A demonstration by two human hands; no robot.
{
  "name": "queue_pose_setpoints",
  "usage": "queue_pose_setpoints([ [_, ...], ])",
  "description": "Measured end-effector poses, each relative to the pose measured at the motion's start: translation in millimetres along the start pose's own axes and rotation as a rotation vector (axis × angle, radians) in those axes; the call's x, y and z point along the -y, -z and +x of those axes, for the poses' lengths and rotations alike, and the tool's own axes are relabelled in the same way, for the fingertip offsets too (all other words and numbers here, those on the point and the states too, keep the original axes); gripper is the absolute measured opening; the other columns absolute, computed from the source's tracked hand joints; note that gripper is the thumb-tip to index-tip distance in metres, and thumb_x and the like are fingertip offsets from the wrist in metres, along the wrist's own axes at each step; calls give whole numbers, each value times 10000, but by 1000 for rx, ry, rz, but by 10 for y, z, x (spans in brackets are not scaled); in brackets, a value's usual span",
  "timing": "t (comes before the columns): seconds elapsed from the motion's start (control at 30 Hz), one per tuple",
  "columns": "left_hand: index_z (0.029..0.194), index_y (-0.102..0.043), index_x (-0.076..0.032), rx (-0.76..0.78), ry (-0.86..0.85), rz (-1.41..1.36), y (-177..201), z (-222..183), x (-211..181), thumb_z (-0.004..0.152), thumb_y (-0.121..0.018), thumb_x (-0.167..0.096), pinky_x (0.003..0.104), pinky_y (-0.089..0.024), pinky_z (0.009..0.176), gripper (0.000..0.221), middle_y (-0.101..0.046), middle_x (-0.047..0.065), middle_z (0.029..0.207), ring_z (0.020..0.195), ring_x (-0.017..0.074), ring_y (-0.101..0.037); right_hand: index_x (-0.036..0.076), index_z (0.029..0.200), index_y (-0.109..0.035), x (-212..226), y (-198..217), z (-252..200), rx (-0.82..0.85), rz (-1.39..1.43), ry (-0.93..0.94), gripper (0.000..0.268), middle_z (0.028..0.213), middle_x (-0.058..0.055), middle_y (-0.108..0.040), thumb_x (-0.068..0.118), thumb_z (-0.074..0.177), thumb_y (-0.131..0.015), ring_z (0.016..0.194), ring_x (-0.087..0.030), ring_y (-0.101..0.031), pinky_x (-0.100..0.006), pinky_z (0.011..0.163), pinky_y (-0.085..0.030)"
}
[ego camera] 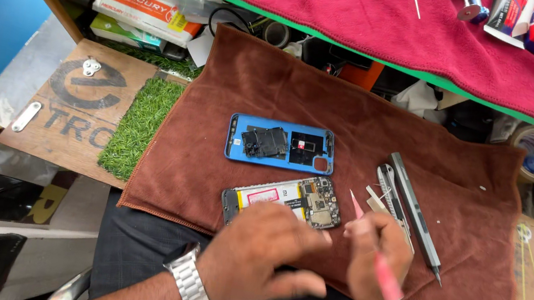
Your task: The person disassembles and handles internal components of a mobile phone by hand and using a thin tool, removing a circuit board and picking up small screws from a brown towel.
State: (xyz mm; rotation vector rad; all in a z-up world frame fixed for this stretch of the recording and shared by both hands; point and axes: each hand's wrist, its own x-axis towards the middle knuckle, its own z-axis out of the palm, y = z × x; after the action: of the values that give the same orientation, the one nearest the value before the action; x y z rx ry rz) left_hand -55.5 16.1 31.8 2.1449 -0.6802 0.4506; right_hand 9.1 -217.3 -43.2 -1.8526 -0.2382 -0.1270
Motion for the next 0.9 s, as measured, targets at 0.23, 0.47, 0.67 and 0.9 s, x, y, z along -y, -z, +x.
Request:
queue_pose_setpoints([
  [0.23, 1298, -617, -121, 70, 416, 424, 86, -103, 353, 677, -792, -655, 514, -306, 993, 838, -562, 84, 1306, 1213, 291, -464, 37, 1198, -582, -157, 251, 274, 120, 889, -264, 217, 1017, -164, -702, 108, 998, -535, 912, -249, -675, -403, 853, -564],
  [0.47, 1314, -607, -173, 226, 515, 418, 90, -41, 435, 626, -799, -736, 500, -283, 1000, 910, -517, 66, 1292, 1221, 264, -405, -25, 1158, -595, -84, 189, 241, 108, 758, -249, 213, 1031, -166, -705, 152, 1049, -551, 942, -232, -678, -396, 862, -573],
  [0.67, 1432, -575, -216, 266, 467, 464, 47, -3, 351, 706, -758, -601, 530, -289, 967, 842, -486, 106, 1364, 1236, 310, -392, -3, 1197, -594, -22, 154, 236, 104, 697, -263, 227, 1026, -150, -684, 123, 1009, -573, 934, -205, -667, -370, 859, -565],
  [0.9, 1354, -612, -276, 306, 202, 381, -149, 181, 278, 803, -694, -379, 633, -296, 1019, 566, -464, 86, 1460, 1329, 327, -400, -14, 1194, -584, -21, 170, 219, 139, 740, -231, 238, 1051, -149, -682, 88, 980, -574, 947, -198, -664, -356, 879, -564],
])
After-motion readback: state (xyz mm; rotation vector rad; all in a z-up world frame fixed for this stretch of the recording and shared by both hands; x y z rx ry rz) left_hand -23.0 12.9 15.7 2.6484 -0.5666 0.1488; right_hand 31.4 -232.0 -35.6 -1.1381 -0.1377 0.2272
